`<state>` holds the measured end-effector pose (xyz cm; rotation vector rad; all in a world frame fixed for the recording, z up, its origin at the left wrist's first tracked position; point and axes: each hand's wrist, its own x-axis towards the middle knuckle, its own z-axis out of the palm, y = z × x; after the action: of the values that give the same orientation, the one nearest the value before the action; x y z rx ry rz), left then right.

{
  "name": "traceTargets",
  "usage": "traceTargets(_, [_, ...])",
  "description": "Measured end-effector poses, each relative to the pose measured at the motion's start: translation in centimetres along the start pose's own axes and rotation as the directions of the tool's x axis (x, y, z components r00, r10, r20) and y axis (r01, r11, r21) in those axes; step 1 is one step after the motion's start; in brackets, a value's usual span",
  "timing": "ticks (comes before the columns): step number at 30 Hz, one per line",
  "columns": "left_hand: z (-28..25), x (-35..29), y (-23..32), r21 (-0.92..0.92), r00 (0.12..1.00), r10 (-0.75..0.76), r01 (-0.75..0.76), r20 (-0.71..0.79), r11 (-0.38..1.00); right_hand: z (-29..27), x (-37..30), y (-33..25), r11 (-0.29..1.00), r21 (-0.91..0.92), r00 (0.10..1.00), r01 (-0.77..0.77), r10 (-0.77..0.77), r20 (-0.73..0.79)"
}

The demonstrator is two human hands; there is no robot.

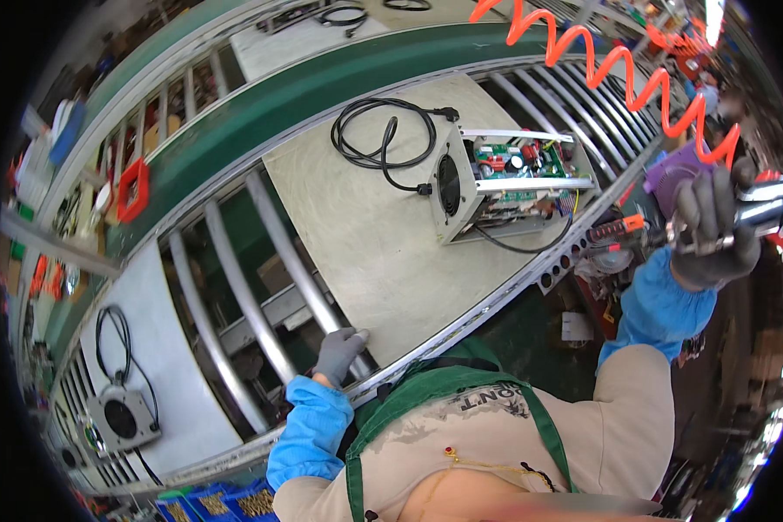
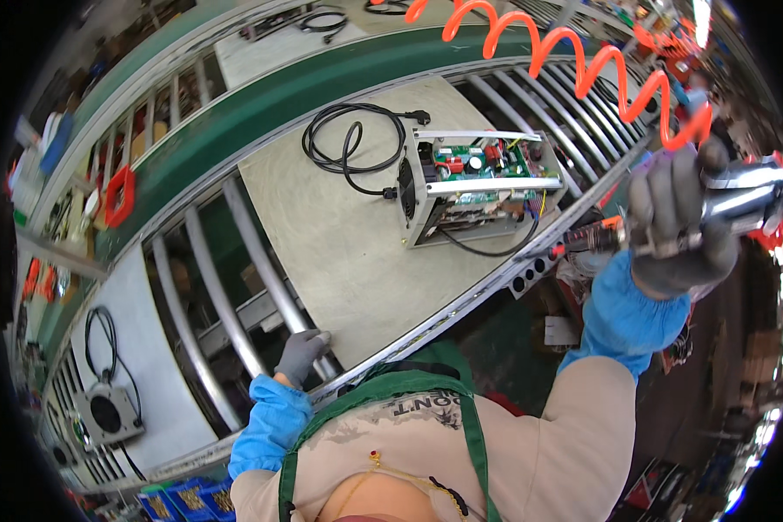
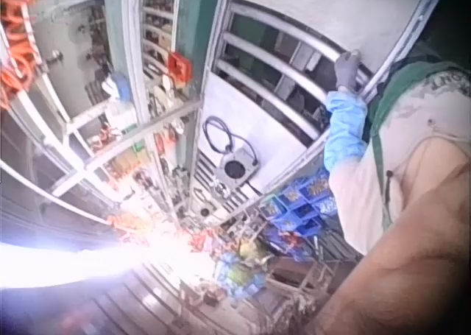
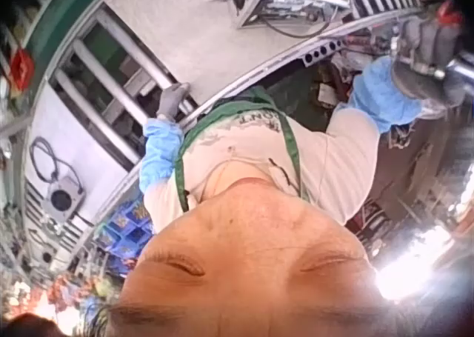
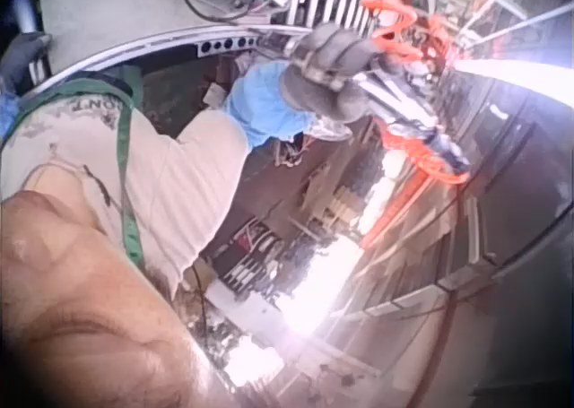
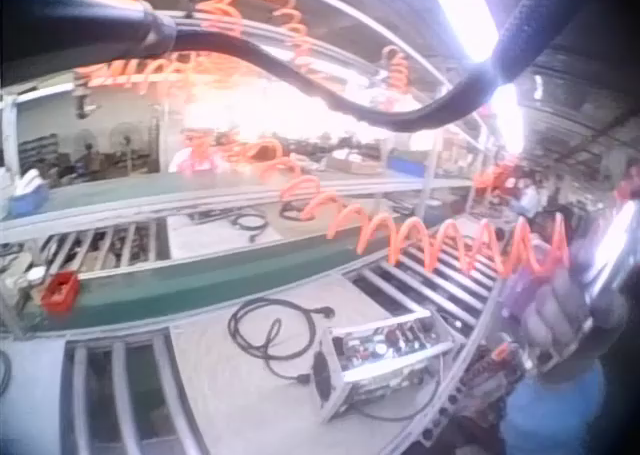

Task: Assembling and securing internal components of an electronic device using a pneumatic screwdriver on an assembly line.

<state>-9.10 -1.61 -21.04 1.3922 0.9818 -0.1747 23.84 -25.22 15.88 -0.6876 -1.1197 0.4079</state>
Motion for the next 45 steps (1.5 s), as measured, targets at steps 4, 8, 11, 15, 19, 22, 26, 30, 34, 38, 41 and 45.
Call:
traceTargets(4, [6.9,5.4,5.2,0.071,0.981,0.064,-0.078,0.183,0.994,-3.5,-7.1,-3.7,0.972,-0.192,0.978,-0.135,0.100,-0.184])
traceTargets(8, [14.3,10.1,9.7,-0.065,0.961,0.090,-0.075,0.263,0.995,-6.0,-16.3,-1.5,0.750,-0.302,0.696,-0.589,0.281,-0.660])
traceTargets(11, [20.1,16.5,9.8,-0.183,0.938,0.133,-0.077,0.321,0.980,-5.1,-17.5,2.0,0.535,0.124,0.371,-0.836,0.716,-0.592])
traceTargets(15, [24.4,12.3,15.9,-0.382,0.779,0.250,-0.014,0.575,0.924,-7.9,-21.8,10.1,0.320,0.145,0.207,-0.936,0.836,-0.508])
traceTargets(19, [16.6,9.8,14.6,-0.323,0.745,0.226,-0.015,0.628,0.946,-12.0,-27.9,18.3,0.185,-0.504,0.475,-0.844,0.695,-0.539])
traceTargets(22, [0.0,15.5,-0.1,-0.080,0.900,0.415,-0.407,0.134,0.910,-11.2,-29.3,19.7,0.295,-0.241,0.380,-0.925,0.675,-0.632])
traceTargets(26, [-17.8,3.8,-7.5,-0.615,0.749,0.059,-0.584,-0.660,0.529,-13.2,-31.4,18.4,0.267,-0.156,0.302,-0.951,0.696,-0.651])
traceTargets(30, [-30.9,-11.2,-18.1,-0.417,0.331,-0.257,-0.655,-0.908,0.630,-11.5,-31.7,16.1,0.262,-0.417,0.486,-0.870,0.595,-0.640])
traceTargets(34, [-37.2,-20.4,-24.4,-0.411,-0.250,-0.520,-0.380,-0.817,0.829,-9.8,-30.5,15.4,0.179,-0.506,0.502,-0.844,0.595,-0.628])
traceTargets(38, [-38.3,-24.1,-18.8,-0.312,-0.382,-0.409,-0.293,-0.828,0.904,-5.1,-27.8,15.5,0.288,-0.014,0.196,-0.958,0.616,-0.763])
traceTargets(41, [-39.1,-25.9,-17.1,-0.248,-0.360,-0.371,-0.344,-0.856,0.906,-9.6,-30.5,16.2,0.353,-0.054,0.273,-0.934,0.610,-0.744])
traceTargets(45, [-40.3,-26.0,-18.1,-0.202,-0.228,-0.368,-0.528,-0.902,0.825,-11.1,-31.2,15.5,0.336,0.037,0.205,-0.941,0.654,-0.728])
